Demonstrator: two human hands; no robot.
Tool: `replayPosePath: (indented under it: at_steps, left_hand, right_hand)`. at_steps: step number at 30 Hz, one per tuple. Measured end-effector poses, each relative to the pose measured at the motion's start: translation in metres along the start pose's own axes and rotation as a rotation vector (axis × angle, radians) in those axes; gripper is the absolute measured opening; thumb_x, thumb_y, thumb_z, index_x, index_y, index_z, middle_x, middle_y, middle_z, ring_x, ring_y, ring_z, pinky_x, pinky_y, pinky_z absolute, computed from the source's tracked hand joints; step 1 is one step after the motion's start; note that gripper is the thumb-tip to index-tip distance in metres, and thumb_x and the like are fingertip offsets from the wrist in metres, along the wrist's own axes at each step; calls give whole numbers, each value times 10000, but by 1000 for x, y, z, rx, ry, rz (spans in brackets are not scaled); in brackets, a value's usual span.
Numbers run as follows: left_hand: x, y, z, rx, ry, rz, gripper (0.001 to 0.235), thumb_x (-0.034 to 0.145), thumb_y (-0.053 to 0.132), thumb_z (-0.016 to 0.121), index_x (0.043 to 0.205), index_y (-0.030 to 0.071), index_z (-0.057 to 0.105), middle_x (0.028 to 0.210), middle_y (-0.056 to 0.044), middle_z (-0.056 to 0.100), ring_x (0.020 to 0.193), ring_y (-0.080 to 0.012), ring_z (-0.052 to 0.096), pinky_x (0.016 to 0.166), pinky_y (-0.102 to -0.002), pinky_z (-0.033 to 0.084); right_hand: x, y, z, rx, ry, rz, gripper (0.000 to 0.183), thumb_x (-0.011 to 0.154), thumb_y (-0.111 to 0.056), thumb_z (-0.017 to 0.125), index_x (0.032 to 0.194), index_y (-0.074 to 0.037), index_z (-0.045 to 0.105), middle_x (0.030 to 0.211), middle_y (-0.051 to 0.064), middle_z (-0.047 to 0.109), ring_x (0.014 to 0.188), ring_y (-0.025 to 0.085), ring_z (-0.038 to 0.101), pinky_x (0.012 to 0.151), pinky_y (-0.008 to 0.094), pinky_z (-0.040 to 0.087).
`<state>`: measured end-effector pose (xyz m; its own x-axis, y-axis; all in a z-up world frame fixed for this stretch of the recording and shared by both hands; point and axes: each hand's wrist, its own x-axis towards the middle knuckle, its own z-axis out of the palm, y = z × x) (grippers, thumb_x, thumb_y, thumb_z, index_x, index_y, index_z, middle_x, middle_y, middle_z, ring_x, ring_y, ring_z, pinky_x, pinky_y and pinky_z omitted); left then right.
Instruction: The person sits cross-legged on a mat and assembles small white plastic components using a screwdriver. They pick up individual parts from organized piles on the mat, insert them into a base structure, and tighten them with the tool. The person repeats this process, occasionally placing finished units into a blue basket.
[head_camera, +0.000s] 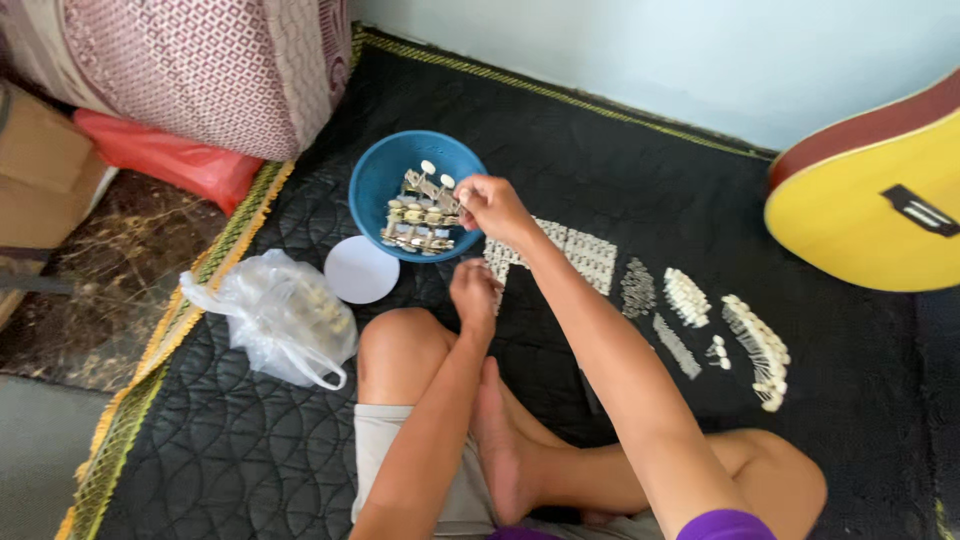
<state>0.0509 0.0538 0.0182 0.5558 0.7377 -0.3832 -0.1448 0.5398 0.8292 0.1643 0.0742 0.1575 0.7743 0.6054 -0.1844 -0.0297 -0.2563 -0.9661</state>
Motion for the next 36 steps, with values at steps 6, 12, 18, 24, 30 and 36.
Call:
replayPosePath:
  at_steps: [6, 12, 18, 24, 30, 36]
  left_hand:
    - [-34, 59, -1, -294, -223, -192, 383, 1130, 392, 331, 1424, 156, 396, 1335, -164, 491, 1089, -377, 637, 856, -393, 514]
    - [-60, 29, -15, -42, -575, -275, 622, 1080, 193, 546, 1597, -39, 290, 1406, -256, 477, 1069, -433, 633, 840, -669, 599]
    - [-146, 81, 11, 148, -749, -284, 301, 1057, 201, 582, 1323, 109, 688, 1131, -72, 741, 943, -199, 735, 808, -435, 671]
    - [-170, 43, 6, 106, -780, -498, 319, 1066, 253, 556, 1284, 65, 694, 1115, -113, 752, 986, -278, 747, 831, -575, 644]
    - [-160, 14, -7, 332, -686, -493, 319, 1067, 316, 549, 1279, 130, 698, 1096, -100, 768, 1028, -286, 753, 857, -574, 626]
    - [-163, 30, 2, 251, -641, -513, 353, 1071, 293, 550, 1311, 56, 652, 1100, -101, 721, 1003, -246, 728, 843, -525, 641]
  right_hand:
    - [-109, 14, -40, -132, 60, -128, 180, 1016, -110, 580, 1121, -63, 719, 698, 135, 696, 596, 154, 684, 570, 310, 602]
    - [-230, 34, -52, -416, 238, -276, 168, 947, -106, 659, 1076, -159, 754, 646, 98, 698, 648, 253, 701, 652, 362, 575]
    - [-298, 47, -89, 84, 285, -93, 187, 952, 10, 649, 1122, -6, 726, 835, 172, 758, 700, 162, 724, 675, 283, 651]
    - [-328, 94, -119, 90, 240, -64, 198, 924, -1, 705, 1113, 34, 755, 849, 204, 756, 684, 160, 708, 627, 285, 633]
    - [-322, 133, -114, 225, 177, -8, 196, 991, -60, 628, 1117, 37, 743, 687, 151, 691, 482, 120, 600, 426, 242, 541]
    - [-310, 119, -120, 390, 187, 96, 247, 928, -92, 718, 1132, 47, 736, 783, 177, 746, 620, 131, 699, 578, 235, 638]
